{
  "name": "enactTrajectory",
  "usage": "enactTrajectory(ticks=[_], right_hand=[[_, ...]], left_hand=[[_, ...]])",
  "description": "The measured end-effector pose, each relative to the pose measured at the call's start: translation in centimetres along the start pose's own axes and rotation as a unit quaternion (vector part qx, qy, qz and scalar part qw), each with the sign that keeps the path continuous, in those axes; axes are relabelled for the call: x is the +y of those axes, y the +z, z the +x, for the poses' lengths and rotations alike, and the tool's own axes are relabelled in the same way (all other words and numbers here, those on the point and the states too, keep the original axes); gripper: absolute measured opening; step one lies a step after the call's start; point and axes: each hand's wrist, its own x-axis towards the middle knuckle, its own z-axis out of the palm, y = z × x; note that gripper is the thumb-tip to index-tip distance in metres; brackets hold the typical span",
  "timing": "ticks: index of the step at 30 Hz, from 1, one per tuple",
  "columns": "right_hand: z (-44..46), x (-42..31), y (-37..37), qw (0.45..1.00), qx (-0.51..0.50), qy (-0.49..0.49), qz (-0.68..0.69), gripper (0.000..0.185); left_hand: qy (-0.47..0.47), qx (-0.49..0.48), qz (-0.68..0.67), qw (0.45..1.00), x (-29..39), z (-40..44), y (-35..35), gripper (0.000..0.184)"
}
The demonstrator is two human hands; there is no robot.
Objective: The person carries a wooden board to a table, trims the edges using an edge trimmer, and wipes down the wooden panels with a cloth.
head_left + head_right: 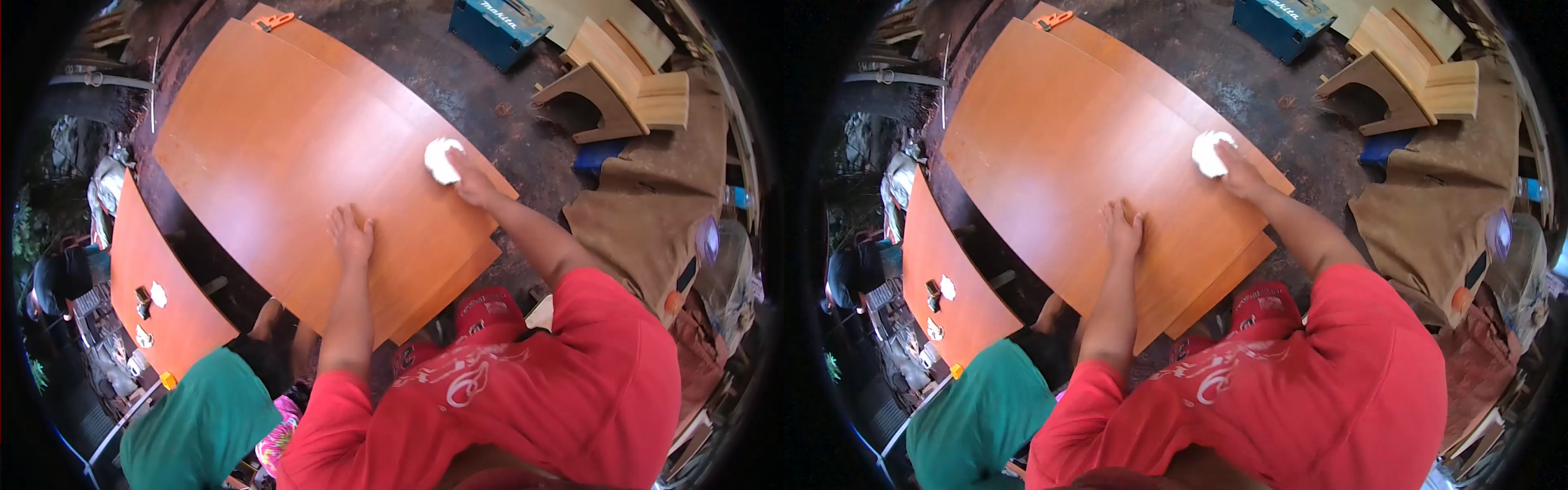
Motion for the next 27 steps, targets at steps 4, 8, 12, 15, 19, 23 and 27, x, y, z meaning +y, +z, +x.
enactTrajectory(ticks=[4, 8, 12, 15, 19, 23, 27], right_hand=[[-1.6, -2.2, -0.2, 0.983, -0.082, -0.026, -0.16, 0.074], [-5.6, -0.6, -1.4, 0.975, -0.137, -0.025, -0.172, 0.078], [-0.1, -0.7, 0.0, 0.971, -0.128, -0.072, -0.189, 0.08], [11.8, -3.3, 2.6, 0.979, -0.06, -0.115, -0.159, 0.075], [28.4, -5.1, 6.8, 0.974, -0.018, -0.151, -0.168, 0.073], [35.0, -5.6, 7.2, 0.97, -0.02, -0.197, -0.141, 0.072], [24.8, -3.5, 3.2, 0.968, -0.103, -0.185, -0.133, 0.075]], left_hand=[[-0.065, 0.071, 0.009, 0.995, 1.0, 3.8, 4.1, 0.07], [-0.046, 0.107, 0.042, 0.992, 1.0, 3.9, 4.9, 0.069], [-0.037, 0.119, 0.043, 0.991, 0.5, 3.9, 5.4, 0.068], [-0.037, 0.116, 0.045, 0.991, 0.5, 3.8, 5.3, 0.071], [-0.049, 0.129, 0.071, 0.988, 0.5, 3.9, 5.6, 0.071], [-0.05, 0.172, 0.041, 0.983, 0.6, 5.0, 5.5, 0.07], [-0.058, 0.182, 0.026, 0.981, 0.9, 4.1, 5.1, 0.069]])
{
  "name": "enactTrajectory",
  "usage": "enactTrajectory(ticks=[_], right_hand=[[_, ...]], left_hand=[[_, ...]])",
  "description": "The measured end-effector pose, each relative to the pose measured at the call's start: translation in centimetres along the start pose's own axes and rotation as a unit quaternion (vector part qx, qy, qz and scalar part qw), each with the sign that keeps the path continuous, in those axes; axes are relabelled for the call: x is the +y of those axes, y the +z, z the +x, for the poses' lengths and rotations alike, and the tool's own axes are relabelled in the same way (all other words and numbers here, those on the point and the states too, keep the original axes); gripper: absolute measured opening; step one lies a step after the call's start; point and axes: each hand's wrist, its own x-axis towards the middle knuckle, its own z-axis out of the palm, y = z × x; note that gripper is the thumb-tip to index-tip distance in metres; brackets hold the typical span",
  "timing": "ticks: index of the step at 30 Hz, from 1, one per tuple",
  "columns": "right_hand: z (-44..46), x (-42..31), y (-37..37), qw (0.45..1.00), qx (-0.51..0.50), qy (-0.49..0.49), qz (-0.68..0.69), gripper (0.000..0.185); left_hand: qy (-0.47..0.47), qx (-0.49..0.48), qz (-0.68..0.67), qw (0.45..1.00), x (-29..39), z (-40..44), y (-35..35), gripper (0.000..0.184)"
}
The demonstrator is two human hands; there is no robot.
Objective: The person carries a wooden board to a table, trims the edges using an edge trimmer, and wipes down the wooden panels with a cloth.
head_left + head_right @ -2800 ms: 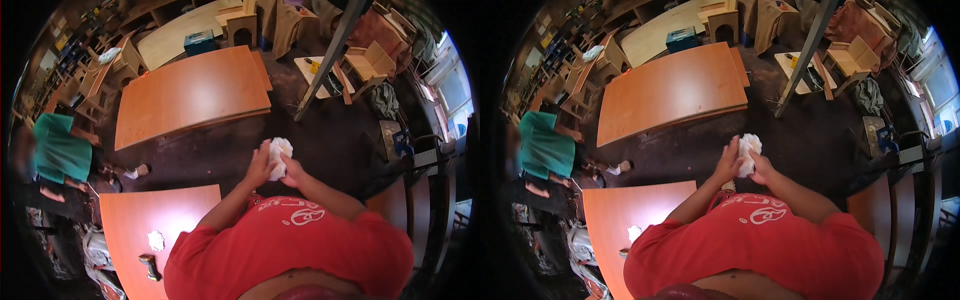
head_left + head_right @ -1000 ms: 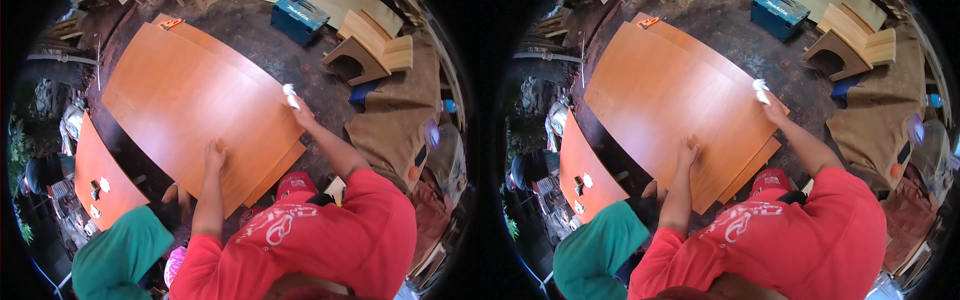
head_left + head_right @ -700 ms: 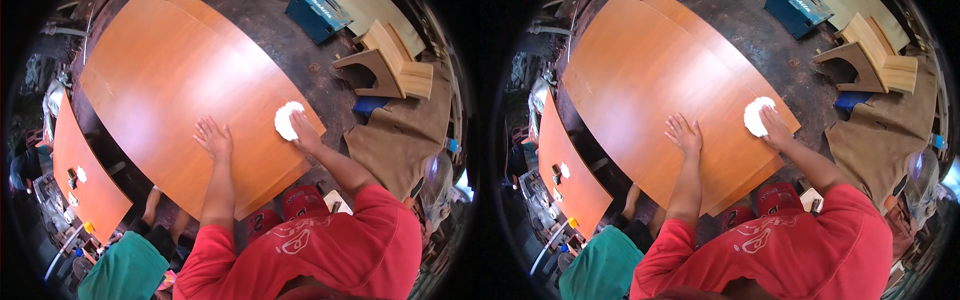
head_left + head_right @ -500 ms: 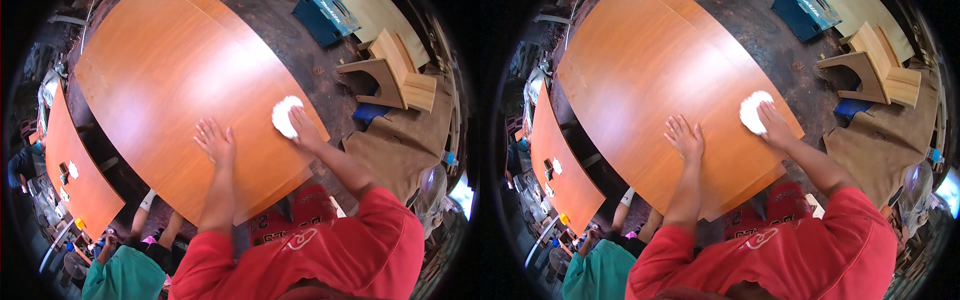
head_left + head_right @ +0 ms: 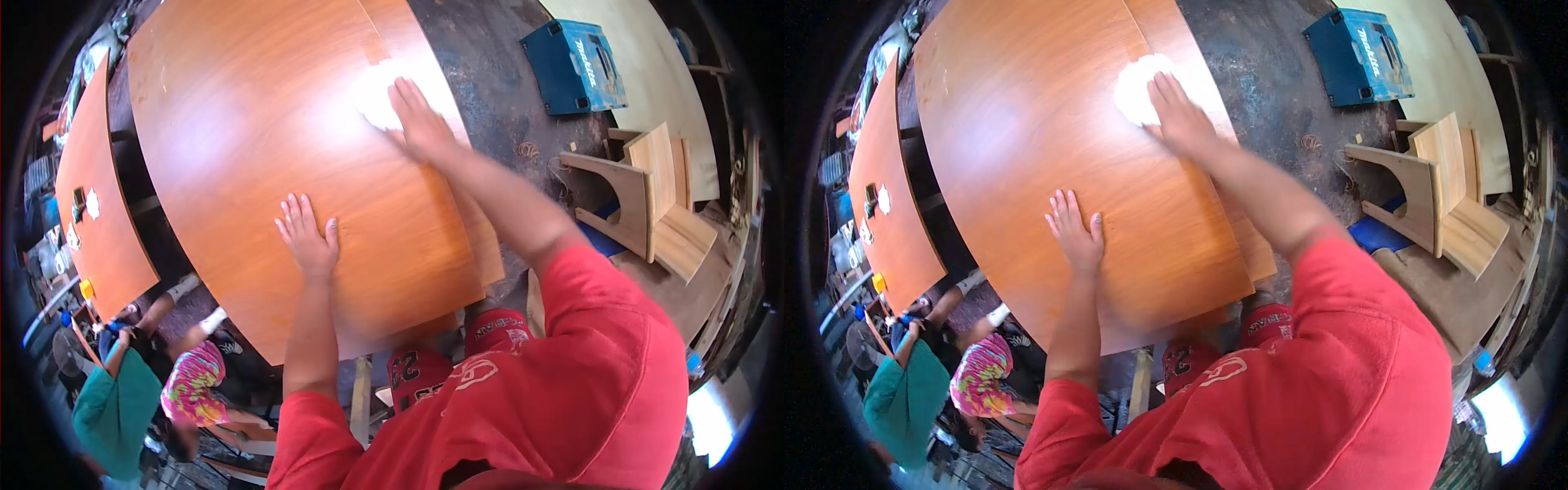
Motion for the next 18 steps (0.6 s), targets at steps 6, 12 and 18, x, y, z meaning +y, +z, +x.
enactTrajectory(ticks=[6, 12, 18], right_hand=[[-21.0, -2.1, 0.3, 0.994, -0.089, 0.011, 0.066, 0.075], [-14.2, -0.2, 2.3, 0.973, 0.043, 0.056, 0.219, 0.057], [5.9, 2.1, 1.1, 0.954, 0.087, 0.163, 0.237, 0.048]], left_hand=[[-0.007, -0.003, -0.025, 1.0, -0.1, -0.1, -0.2, 0.068], [-0.006, -0.008, -0.024, 1.0, 0.0, 0.0, -0.3, 0.066], [-0.006, -0.003, -0.023, 1.0, 0.0, -0.1, -0.4, 0.065]])
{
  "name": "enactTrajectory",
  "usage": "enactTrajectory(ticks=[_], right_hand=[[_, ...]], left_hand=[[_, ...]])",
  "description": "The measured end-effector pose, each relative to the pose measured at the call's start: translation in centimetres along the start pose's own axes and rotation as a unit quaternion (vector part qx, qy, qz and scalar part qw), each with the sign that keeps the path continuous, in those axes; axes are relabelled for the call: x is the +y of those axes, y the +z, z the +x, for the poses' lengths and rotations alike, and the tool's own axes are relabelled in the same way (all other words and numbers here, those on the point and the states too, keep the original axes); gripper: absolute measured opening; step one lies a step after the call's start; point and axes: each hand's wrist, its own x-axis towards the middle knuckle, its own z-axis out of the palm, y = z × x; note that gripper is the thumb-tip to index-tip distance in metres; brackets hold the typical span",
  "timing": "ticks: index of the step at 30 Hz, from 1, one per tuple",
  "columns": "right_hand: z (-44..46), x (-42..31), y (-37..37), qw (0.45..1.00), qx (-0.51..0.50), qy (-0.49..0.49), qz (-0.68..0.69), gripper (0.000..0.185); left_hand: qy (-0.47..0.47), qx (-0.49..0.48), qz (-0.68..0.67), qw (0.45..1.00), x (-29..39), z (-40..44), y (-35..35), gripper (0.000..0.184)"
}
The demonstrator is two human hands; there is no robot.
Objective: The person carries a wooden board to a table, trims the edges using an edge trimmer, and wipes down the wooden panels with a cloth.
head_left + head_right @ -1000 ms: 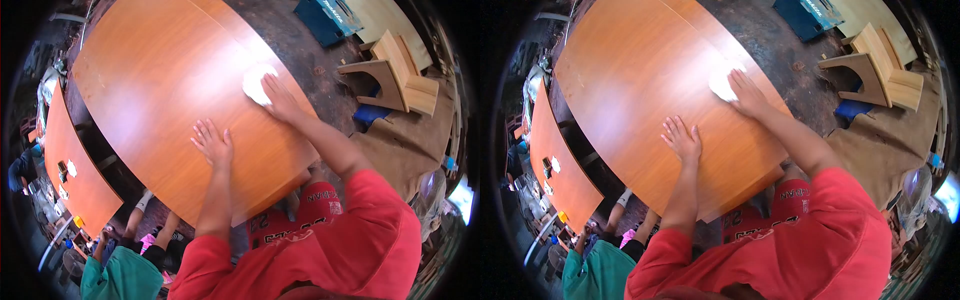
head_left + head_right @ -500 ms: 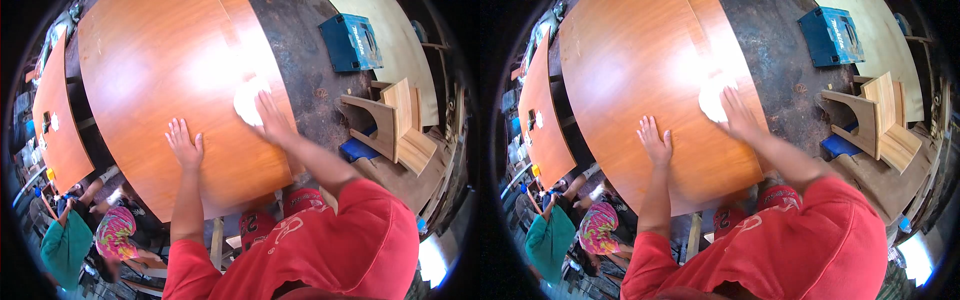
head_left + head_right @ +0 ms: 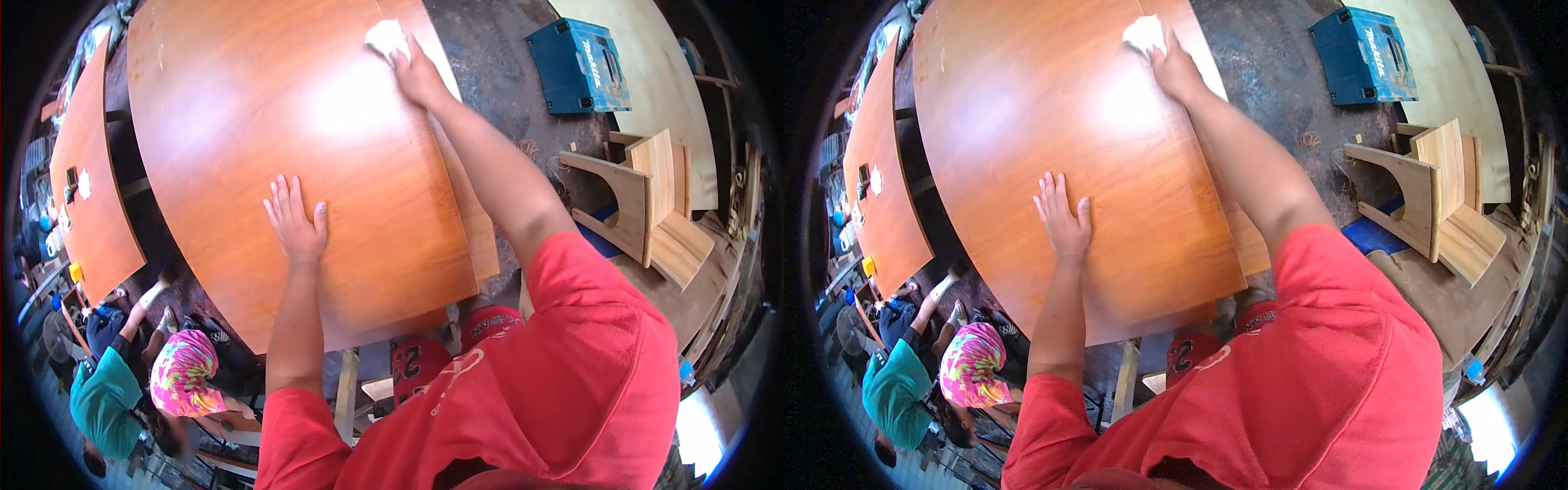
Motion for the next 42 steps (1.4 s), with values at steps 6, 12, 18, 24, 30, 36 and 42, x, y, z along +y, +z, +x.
enactTrajectory(ticks=[6, 12, 18, 24, 30, 36, 42], right_hand=[[-7.6, 2.3, -1.2, 0.996, -0.014, 0.083, 0.025, 0.046], [-17.2, 1.8, -3.2, 0.976, -0.037, 0.207, 0.053, 0.043], [0.0, -0.2, -0.2, 0.99, -0.014, 0.135, 0.047, 0.056], [-7.2, 2.0, -1.2, 0.985, -0.041, 0.165, -0.017, 0.052], [-25.3, 4.5, -3.3, 0.988, 0.0, 0.152, -0.002, 0.036], [-5.8, 0.3, -1.3, 0.988, -0.019, 0.148, -0.027, 0.061], [0.4, -0.1, -0.1, 0.978, -0.071, 0.192, 0.048, 0.069]], left_hand=[[-0.002, 0.001, 0.001, 1.0, -0.6, -0.1, 0.3, 0.066], [-0.002, -0.008, 0.023, 1.0, -0.8, -0.1, 0.5, 0.064], [0.002, 0.001, 0.026, 1.0, -0.8, -0.2, 0.7, 0.066], [-0.008, -0.003, 0.015, 1.0, -0.7, -0.2, 0.7, 0.066], [-0.01, -0.008, 0.02, 1.0, -0.7, -0.1, 0.5, 0.063], [0.0, 0.005, 0.02, 1.0, -0.6, 0.0, 0.7, 0.066], [-0.005, 0.009, 0.033, 0.999, -0.3, 0.0, 0.8, 0.065]])
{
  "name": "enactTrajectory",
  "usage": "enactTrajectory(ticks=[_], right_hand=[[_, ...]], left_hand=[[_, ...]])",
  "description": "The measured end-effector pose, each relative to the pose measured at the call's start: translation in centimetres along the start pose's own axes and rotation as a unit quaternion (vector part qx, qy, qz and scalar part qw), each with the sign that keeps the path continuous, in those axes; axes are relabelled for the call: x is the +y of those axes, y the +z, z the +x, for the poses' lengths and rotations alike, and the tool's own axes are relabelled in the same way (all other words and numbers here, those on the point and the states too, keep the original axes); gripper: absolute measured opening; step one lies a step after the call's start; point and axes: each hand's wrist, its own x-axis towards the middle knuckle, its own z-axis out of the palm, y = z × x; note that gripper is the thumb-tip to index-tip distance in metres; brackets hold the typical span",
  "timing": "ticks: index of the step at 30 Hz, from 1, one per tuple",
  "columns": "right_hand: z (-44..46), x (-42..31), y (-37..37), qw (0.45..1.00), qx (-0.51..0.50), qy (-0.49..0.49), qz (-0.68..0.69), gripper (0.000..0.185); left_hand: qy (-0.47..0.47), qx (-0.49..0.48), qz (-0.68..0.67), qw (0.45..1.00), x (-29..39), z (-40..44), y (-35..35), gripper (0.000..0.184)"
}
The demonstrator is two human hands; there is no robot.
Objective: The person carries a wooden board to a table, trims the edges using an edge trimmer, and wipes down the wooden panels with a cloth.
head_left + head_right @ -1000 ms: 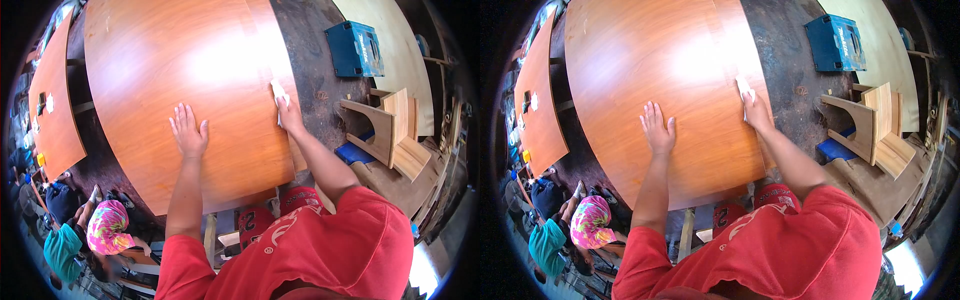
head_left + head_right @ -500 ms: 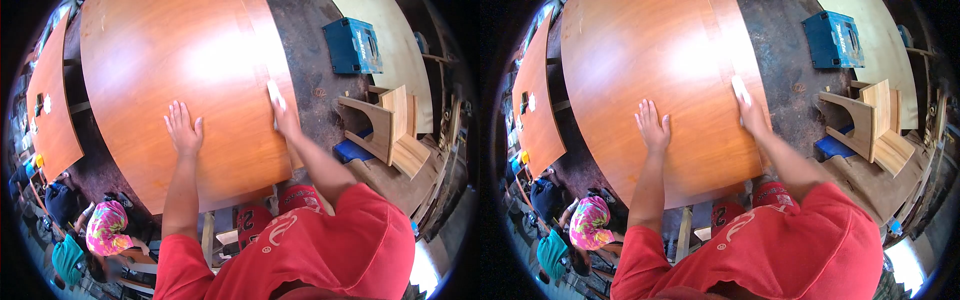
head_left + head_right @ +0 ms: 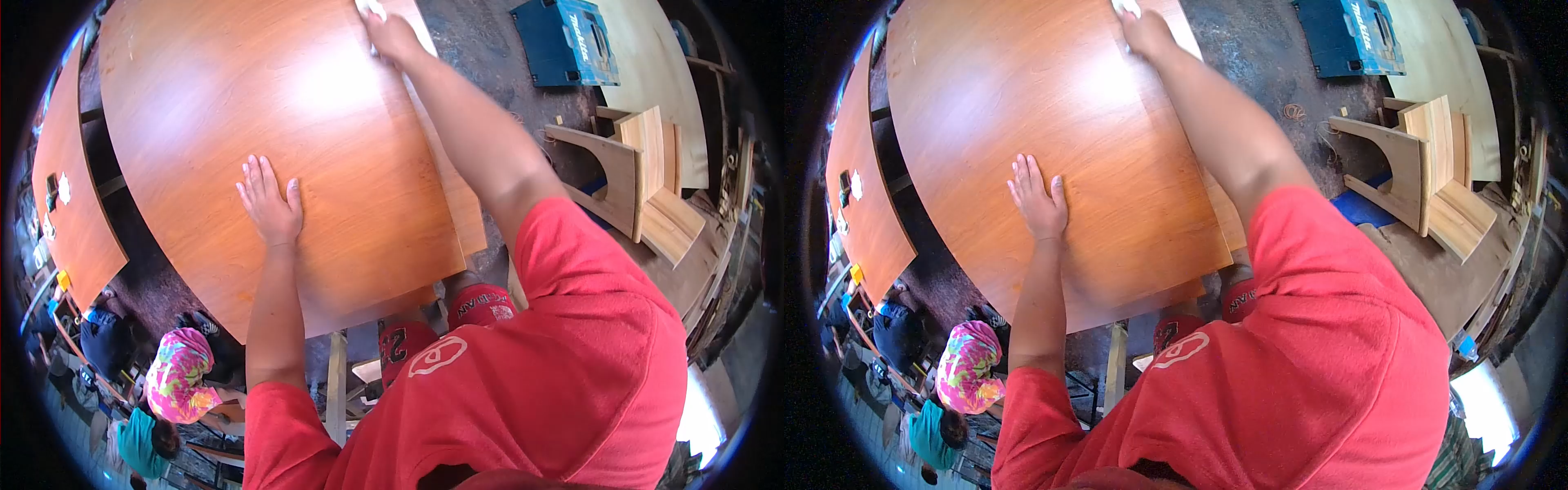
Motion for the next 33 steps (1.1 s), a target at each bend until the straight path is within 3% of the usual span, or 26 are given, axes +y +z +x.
enactTrajectory(ticks=[2, 3, 4, 6, 7, 9, 10, 12, 14, 16, 17, 18, 19, 22, 24, 25, 27, 29, 30, 33], right_hand=[[-4.9, 2.3, -0.2, 0.995, 0.054, -0.059, -0.067, 0.053], [-9.1, 4.4, -0.3, 0.996, 0.067, 0.0, -0.065, 0.051], [-13.0, 7.0, -0.9, 0.999, -0.002, 0.044, 0.008, 0.047], [-22.4, 11.2, -1.6, 0.998, 0.015, 0.023, 0.052, 0.038], [-26.0, 12.4, -2.1, 0.991, -0.016, 0.132, 0.022, 0.038], [-29.3, 22.1, -0.8, 0.99, 0.052, -0.104, -0.078, 0.036], [-28.8, 20.0, -1.3, 0.99, 0.052, -0.102, -0.078, 0.036], [-25.3, 11.6, -2.5, 0.995, -0.024, 0.08, 0.049, 0.036], [-16.5, 10.4, -0.6, 0.998, 0.039, -0.043, 0.007, 0.04], [-7.7, 4.6, -0.4, 0.997, 0.027, -0.011, -0.071, 0.051], [-3.2, 3.1, -0.1, 0.998, 0.014, -0.044, -0.046, 0.055], [-2.0, -0.2, -0.8, 1.0, -0.013, -0.014, -0.024, 0.056], [0.6, -0.1, 0.6, 0.987, 0.007, -0.06, 0.149, 0.073], [1.1, 0.8, 0.4, 0.996, -0.047, -0.047, 0.052, 0.06], [-5.3, 4.5, 0.1, 0.996, 0.053, -0.055, -0.046, 0.055], [-10.4, 6.4, -0.7, 0.999, 0.013, -0.001, -0.042, 0.053], [-20.8, 11.4, -1.3, 0.997, 0.013, -0.022, 0.068, 0.039], [-29.9, 16.2, -2.0, 0.996, 0.003, 0.08, 0.039, 0.034], [-33.0, 22.5, -1.1, 0.997, 0.05, -0.033, -0.049, 0.035], [-32.4, 20.0, -1.6, 0.998, 0.025, 0.048, -0.03, 0.035]], left_hand=[[0.004, 0.002, 0.002, 1.0, -0.1, 0.0, 0.2, 0.065], [0.005, 0.001, 0.008, 1.0, -0.2, 0.0, 0.2, 0.065], [0.005, 0.002, 0.007, 1.0, -0.1, 0.0, 0.1, 0.065], [0.004, -0.003, 0.014, 1.0, 0.0, -0.1, -0.1, 0.065], [0.002, -0.004, 0.014, 1.0, 0.0, -0.2, -0.1, 0.065], [-0.002, -0.01, 0.016, 1.0, 0.1, -0.1, -0.1, 0.065], [-0.001, -0.012, 0.016, 1.0, 0.1, -0.1, -0.1, 0.065], [0.008, 0.008, 0.011, 1.0, 0.1, -0.2, 0.1, 0.065], [0.008, 0.007, 0.01, 1.0, 0.1, -0.2, 0.1, 0.065], [0.009, 0.009, 0.009, 1.0, 0.3, 0.0, 0.2, 0.065], [0.013, 0.018, 0.01, 1.0, 0.2, 0.0, 0.3, 0.065], [0.015, 0.024, 0.01, 1.0, 0.1, -0.1, 0.4, 0.065], [0.018, 0.017, 0.008, 1.0, 0.0, -0.3, 0.6, 0.065], [0.024, 0.031, 0.005, 0.999, 0.0, -0.4, 0.6, 0.06], [0.016, 0.028, 0.005, 0.999, 0.2, -0.3, 0.4, 0.06], [0.016, 0.024, 0.005, 1.0, 0.2, -0.5, 0.2, 0.06], [0.013, 0.023, 0.003, 1.0, 0.3, -0.2, 0.2, 0.06], [0.012, 0.024, 0.003, 1.0, 0.3, -0.1, 0.2, 0.06], [0.012, 0.023, 0.003, 1.0, 0.3, -0.2, 0.2, 0.06], [0.014, 0.025, 0.012, 1.0, 0.3, -0.2, 0.3, 0.06]])
